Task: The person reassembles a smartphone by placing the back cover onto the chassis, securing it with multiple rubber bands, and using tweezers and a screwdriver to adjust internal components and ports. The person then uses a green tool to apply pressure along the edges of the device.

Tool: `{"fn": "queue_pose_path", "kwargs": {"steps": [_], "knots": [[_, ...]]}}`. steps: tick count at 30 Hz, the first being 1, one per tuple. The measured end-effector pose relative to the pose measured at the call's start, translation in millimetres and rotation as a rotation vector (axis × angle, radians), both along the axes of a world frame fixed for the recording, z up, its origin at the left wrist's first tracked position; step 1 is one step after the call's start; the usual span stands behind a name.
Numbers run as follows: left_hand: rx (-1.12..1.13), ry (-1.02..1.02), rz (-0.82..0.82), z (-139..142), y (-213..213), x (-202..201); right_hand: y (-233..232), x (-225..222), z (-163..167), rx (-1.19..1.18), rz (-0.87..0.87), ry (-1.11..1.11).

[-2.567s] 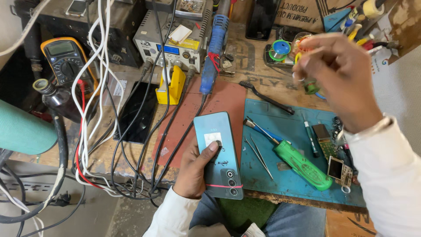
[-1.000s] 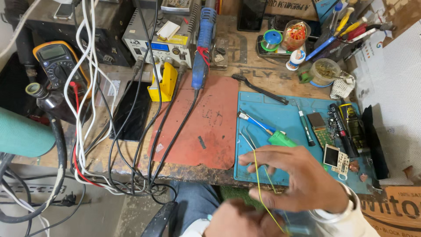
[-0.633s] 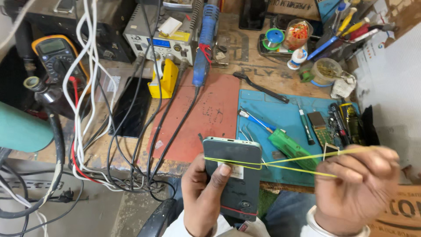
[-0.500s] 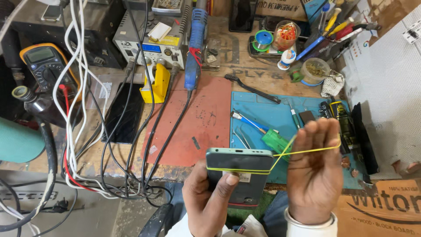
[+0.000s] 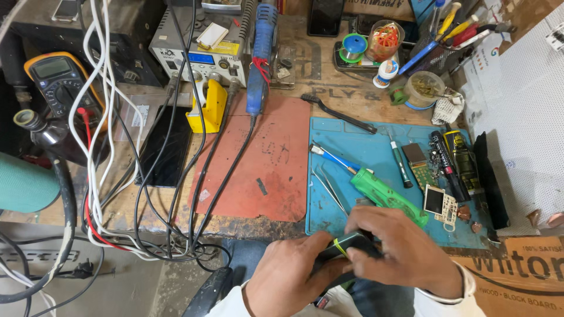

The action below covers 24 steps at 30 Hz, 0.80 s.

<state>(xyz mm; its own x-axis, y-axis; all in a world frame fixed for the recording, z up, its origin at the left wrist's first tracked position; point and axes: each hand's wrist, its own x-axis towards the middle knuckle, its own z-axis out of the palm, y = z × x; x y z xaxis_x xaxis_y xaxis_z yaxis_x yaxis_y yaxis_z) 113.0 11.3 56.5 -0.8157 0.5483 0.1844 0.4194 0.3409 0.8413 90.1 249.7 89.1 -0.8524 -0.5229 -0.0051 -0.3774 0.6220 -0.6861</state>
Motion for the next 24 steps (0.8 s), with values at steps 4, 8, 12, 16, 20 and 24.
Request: {"fn": "queue_pose_path", "kwargs": {"steps": [4, 8, 12, 16, 20, 24], "knots": [[0.086, -0.149, -0.072, 4, -1, 0, -9, 13, -12, -0.661, -0.029, -0.01], [0.064, -0.245, -0.074, 10, 3, 0, -10, 24, -26, -0.911, 0.016, -0.365], [0.116, -0.309, -0.087, 14, 2, -1, 1, 30, -38, -0.773, 0.085, -0.466], [0.087, -0.338, -0.081, 10, -1, 0, 1, 28, -54, -0.785, 0.059, -0.418], [0.074, -0.269, -0.088, 5, -4, -2, -4, 32, -55, -0.741, 0.028, -0.287], [-0.102, 0.162, 0.067, 25, -1, 3, -24, 34, -40, -0.812, -0.398, -0.085]]}}
